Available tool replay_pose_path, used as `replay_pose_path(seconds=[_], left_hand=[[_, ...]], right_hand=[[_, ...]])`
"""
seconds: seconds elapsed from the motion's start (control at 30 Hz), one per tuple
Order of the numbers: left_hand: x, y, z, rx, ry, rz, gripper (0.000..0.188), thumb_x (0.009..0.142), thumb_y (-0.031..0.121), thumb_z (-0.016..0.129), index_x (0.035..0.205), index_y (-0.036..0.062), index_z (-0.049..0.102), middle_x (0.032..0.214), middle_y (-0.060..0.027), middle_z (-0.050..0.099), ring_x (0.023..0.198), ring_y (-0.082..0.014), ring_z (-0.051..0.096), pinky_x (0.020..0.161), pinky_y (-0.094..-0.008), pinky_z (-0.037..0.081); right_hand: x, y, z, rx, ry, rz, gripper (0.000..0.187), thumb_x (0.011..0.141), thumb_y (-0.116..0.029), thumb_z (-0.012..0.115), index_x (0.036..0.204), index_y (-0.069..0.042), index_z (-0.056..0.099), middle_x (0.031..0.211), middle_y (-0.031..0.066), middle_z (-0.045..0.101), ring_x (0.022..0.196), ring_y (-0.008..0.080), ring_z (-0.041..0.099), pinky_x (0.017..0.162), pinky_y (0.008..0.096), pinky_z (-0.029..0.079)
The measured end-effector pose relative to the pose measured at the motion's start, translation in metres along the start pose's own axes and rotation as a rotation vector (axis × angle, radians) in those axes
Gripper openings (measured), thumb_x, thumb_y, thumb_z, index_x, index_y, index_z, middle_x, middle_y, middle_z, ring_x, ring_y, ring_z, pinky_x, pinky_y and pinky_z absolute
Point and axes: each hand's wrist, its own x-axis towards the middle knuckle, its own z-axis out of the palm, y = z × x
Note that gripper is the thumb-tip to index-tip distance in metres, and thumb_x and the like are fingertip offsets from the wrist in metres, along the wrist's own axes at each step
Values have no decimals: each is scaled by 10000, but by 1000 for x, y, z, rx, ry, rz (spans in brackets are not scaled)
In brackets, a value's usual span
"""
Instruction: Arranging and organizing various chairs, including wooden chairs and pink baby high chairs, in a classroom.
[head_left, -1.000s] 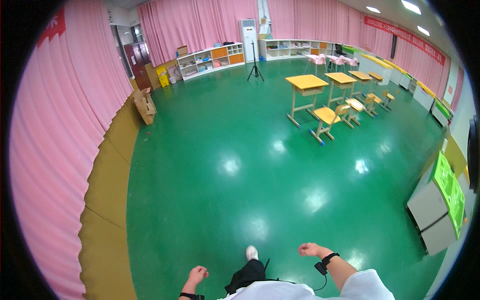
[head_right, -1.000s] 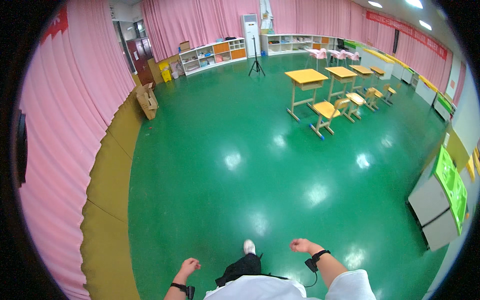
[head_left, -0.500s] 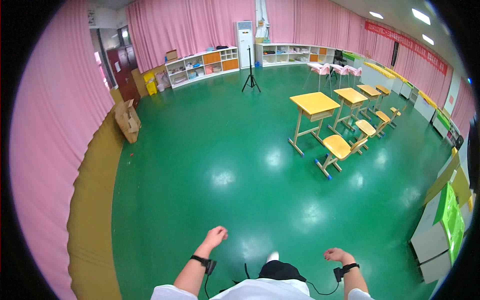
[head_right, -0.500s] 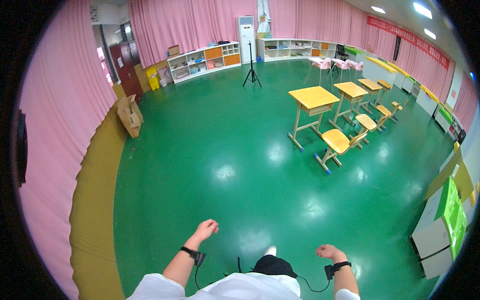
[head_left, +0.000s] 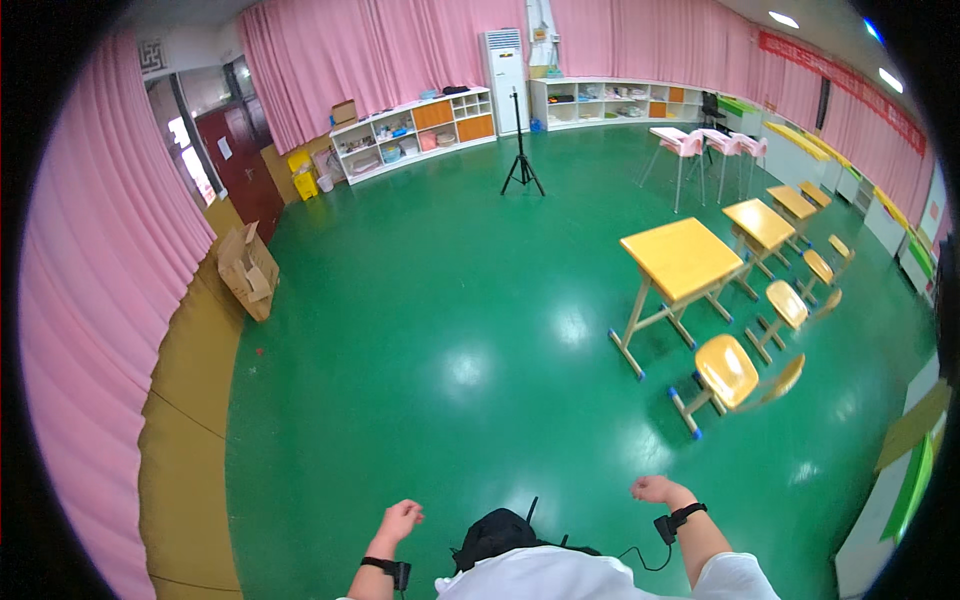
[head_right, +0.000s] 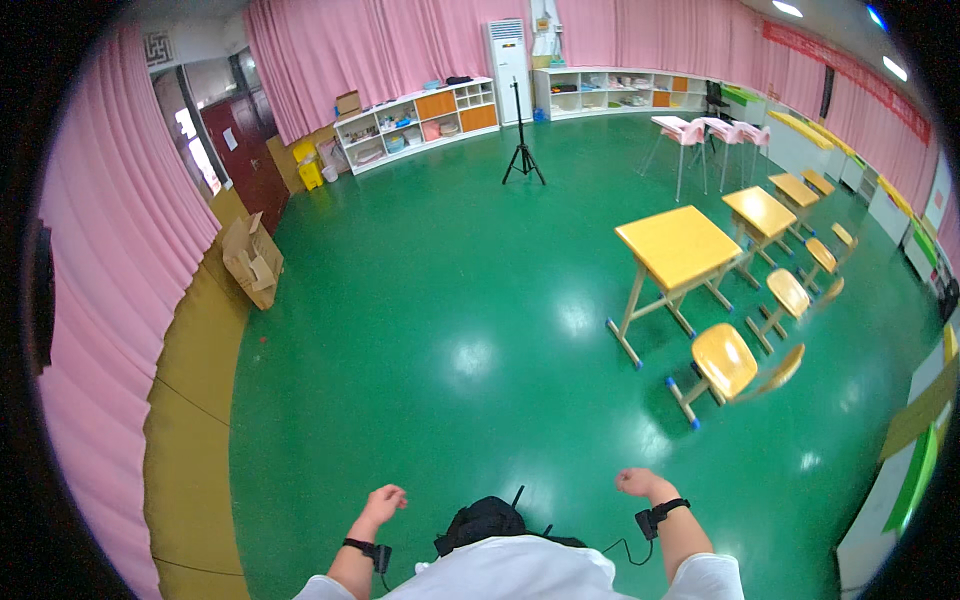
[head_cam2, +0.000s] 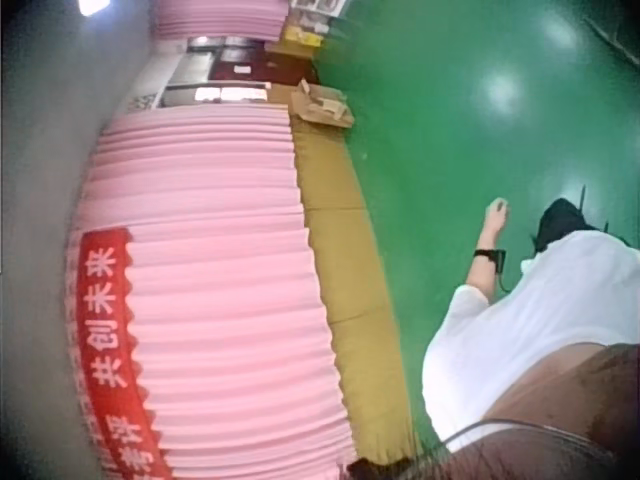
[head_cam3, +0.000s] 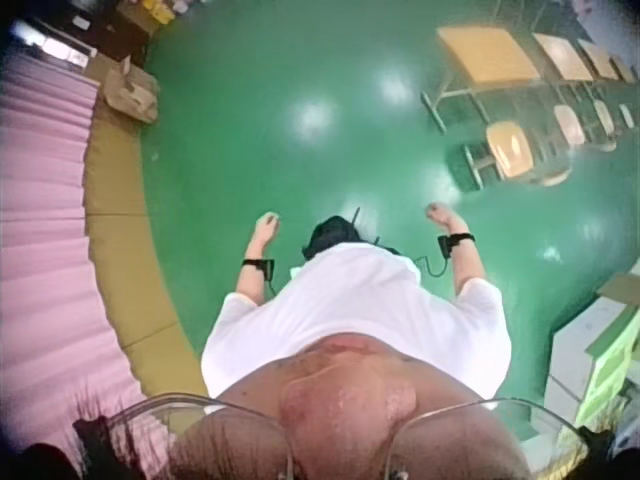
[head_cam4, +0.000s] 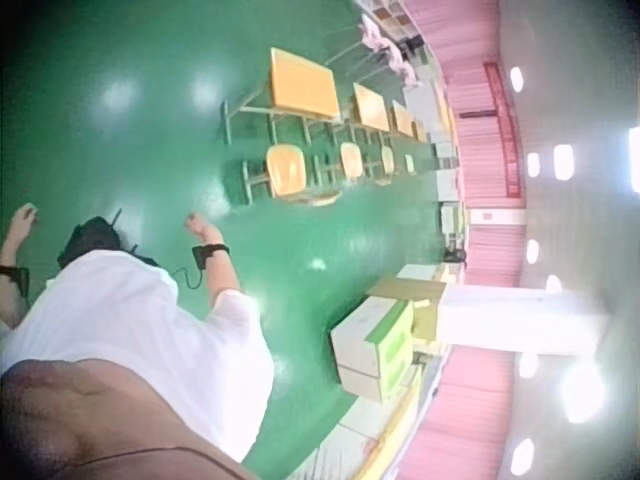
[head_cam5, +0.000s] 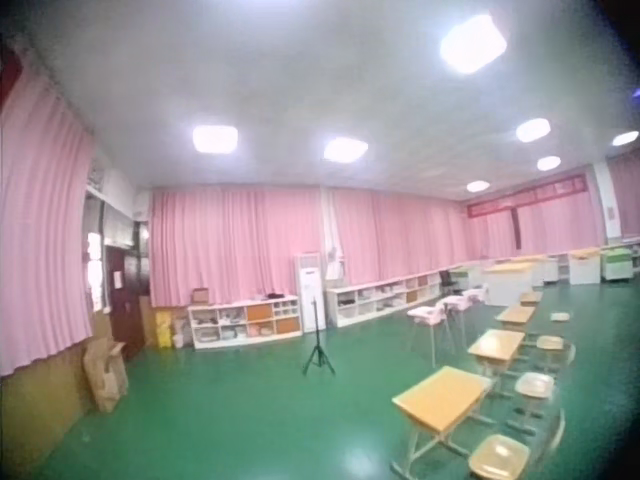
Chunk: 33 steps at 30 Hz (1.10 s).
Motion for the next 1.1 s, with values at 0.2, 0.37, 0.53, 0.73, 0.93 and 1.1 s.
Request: replay_pose_path(seconds=[0.2,0.37,0.53,0.73,0.93,1.1], left_hand=[[184,16,-43,-156,91,-95,171,855,127,488,894,4,599,766,-86,661,711,-155,644,660,-296,512],[395,187,-50,113,55,137,218,852,196,492,847,8,602,704,-102,636,650,-185,618,635,-313,493],[601,387,-2,146,-156,422,215,847,217,494,913,34,585,762,-122,640,712,-238,626,653,-348,487],[796,515,56,437,-377,626,219,855,227,490,965,57,570,853,-166,628,802,-335,607,703,-400,481],[924,503,34,336,-360,251,240,848,232,517,909,14,598,813,-134,653,761,-240,639,698,-356,497],[1021,515,-15,165,-149,-29,187,844,147,518,901,-10,604,763,-99,658,699,-165,642,647,-304,508]], right_hand=[[147,-58,-145,-50,72,-17,329,760,-288,535,1025,-109,614,946,99,649,890,232,608,809,334,472],[244,-71,-235,-49,115,99,324,769,-245,549,1038,-74,610,923,76,657,867,181,619,809,303,474],[309,-110,-354,163,153,62,335,777,-288,533,1068,-139,609,973,98,650,924,243,607,834,335,464],[448,-117,-501,192,163,50,327,801,-296,526,1069,-127,602,986,127,637,925,249,602,833,348,465],[618,-156,-651,180,102,-6,340,826,-290,513,1106,-108,576,1025,103,628,960,235,585,851,340,452],[745,-168,-772,283,-16,-14,352,832,-298,497,1115,-100,568,1043,95,622,961,247,587,849,340,455]])
